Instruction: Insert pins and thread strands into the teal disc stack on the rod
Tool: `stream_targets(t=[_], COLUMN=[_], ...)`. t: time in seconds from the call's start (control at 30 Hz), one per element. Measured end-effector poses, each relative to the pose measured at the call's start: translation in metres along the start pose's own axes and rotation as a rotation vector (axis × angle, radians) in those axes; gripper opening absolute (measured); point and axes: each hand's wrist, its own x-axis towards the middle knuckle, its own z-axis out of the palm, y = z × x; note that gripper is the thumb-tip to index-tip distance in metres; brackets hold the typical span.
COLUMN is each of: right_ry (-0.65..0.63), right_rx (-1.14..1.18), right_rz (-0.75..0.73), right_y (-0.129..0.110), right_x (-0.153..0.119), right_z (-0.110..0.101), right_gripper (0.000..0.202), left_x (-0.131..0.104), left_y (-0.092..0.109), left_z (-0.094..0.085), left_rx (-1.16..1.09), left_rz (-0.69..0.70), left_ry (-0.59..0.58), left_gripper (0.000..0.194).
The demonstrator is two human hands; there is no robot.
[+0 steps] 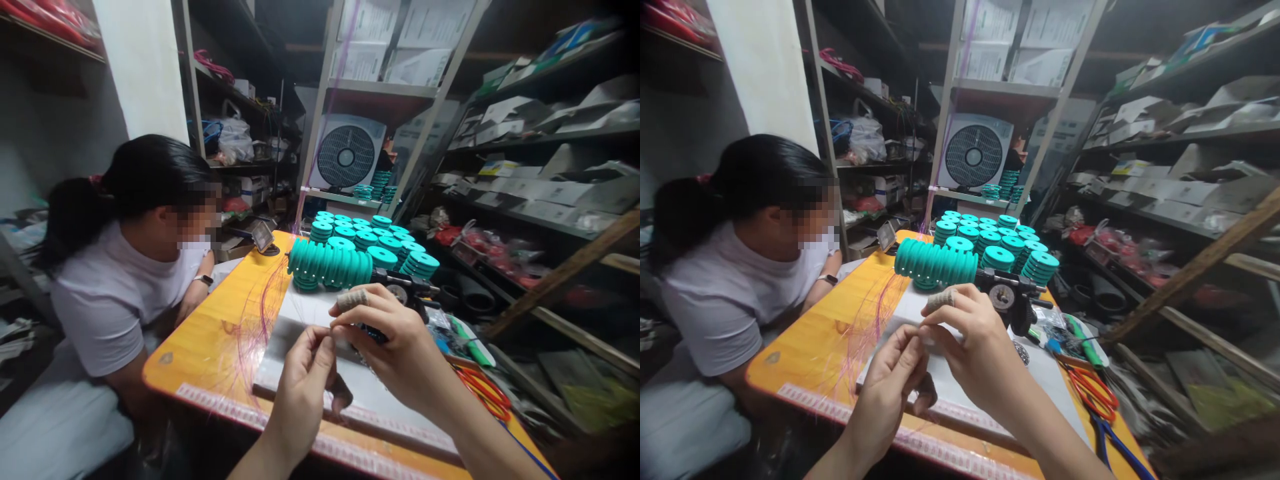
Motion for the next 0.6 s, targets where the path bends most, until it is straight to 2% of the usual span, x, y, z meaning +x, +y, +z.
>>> stream_targets(t=[0.1, 0.23, 0.37, 0.47, 0.5, 0.6], right_ry=[-0.062, -0.163, -0.264, -0.279, -0.28, -0.266], right_rx=[-0.254, -0.561, -0.743, -0.687, -0.623, -0.387], right_rz=[-0.117, -0.241, -0.303, -0.274, -0.238, -0.096], right_y=[-0.002, -0.003, -0.005, -0.007, -0.007, -0.008], right_x=[-0.003, -0.004, -0.002, -0.003, -0.004, -0.006], right_z=[-0.005, -0.005, -0.003, -0.006, -0.008, -0.015], right_gripper=[0.013, 0.003, 0.009, 0.005, 0.001, 0.01], left_x=[0.002, 0.003, 0.002, 0.003, 0.004, 0.004], left_y=[0.006, 0.009, 0.007, 0.006, 0.006, 0.01], left_z=[-0.007, -0.015, -0.017, -0.017, -0.017, -0.017], left_rx=[0.088, 0.271, 0.408, 0.385, 0.341, 0.134], left_rz=[0.011, 0.021, 0.044, 0.023, 0.007, -0.039], left_ry=[0.006, -0.042, -0.077, -0.052, -0.057, -0.102], left_gripper=[0.025, 0.026, 0.029, 0.032, 0.031, 0.028])
